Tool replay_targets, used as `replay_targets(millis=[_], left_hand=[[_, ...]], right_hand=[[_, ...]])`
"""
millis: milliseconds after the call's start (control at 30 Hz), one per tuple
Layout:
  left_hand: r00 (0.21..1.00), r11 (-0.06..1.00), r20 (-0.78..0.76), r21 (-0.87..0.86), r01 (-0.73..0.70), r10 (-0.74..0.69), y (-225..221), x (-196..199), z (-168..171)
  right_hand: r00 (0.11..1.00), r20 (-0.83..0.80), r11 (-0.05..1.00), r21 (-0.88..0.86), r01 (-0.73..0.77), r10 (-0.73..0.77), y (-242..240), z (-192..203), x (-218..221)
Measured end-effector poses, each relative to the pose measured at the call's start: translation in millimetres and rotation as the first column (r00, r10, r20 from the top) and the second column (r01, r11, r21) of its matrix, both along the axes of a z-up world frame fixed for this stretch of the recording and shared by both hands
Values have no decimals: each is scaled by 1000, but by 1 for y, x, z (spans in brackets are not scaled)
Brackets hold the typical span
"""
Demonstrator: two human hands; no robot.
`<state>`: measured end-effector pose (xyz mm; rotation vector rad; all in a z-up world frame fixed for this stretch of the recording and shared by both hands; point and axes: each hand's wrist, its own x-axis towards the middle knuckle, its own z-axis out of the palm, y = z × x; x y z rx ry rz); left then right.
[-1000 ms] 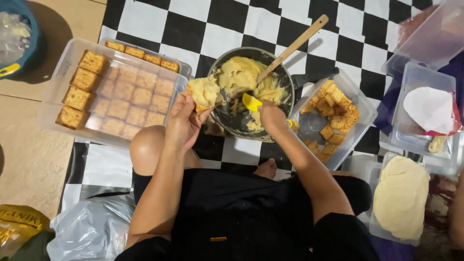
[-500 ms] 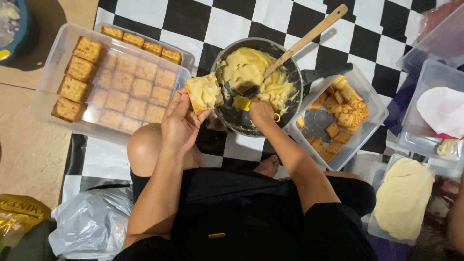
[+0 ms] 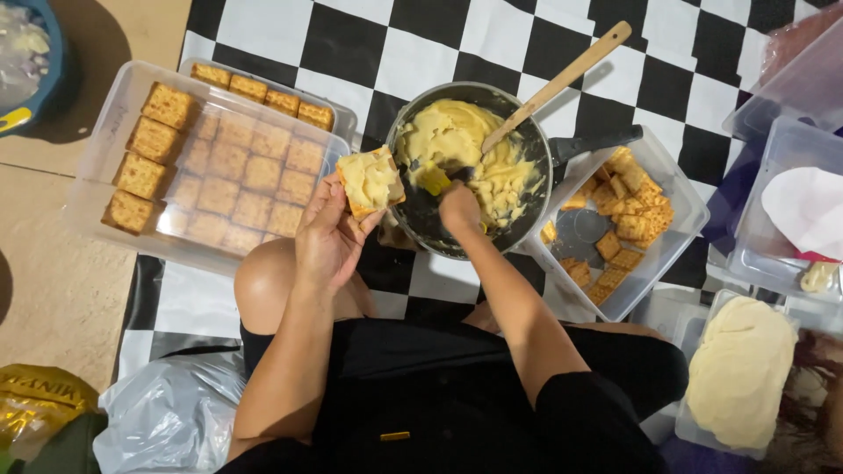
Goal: A person is manually spreading a yellow cream filling onto square crackers and stacking them neatly into plastic storage containers.
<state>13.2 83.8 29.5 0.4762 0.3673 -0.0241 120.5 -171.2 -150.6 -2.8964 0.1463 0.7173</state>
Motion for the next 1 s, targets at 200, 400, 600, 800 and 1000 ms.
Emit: replay_targets(millis=[200, 400, 600, 800, 1000], left_hand=[[1000, 1000, 1, -20, -5, 5, 3, 0, -4], [1000, 1000, 11, -17, -10, 11, 1, 2, -3], [998, 999, 45, -27, -30, 31, -1, 5, -14], [999, 999, 39, -33, 14, -12, -13, 4, -30], [994, 989, 51, -106, 100, -95, -33, 3, -39]], right_hand=[[933, -28, 931, -67, -359, 358, 4, -95, 6], [684, -539, 235, 675, 700, -491, 31, -21, -7], [861, -424, 242, 837, 491, -282, 13, 71, -9], [854, 519, 656, 661, -364, -49, 4, 196, -50], [375, 910, 635, 186, -750, 177, 22, 217, -73]])
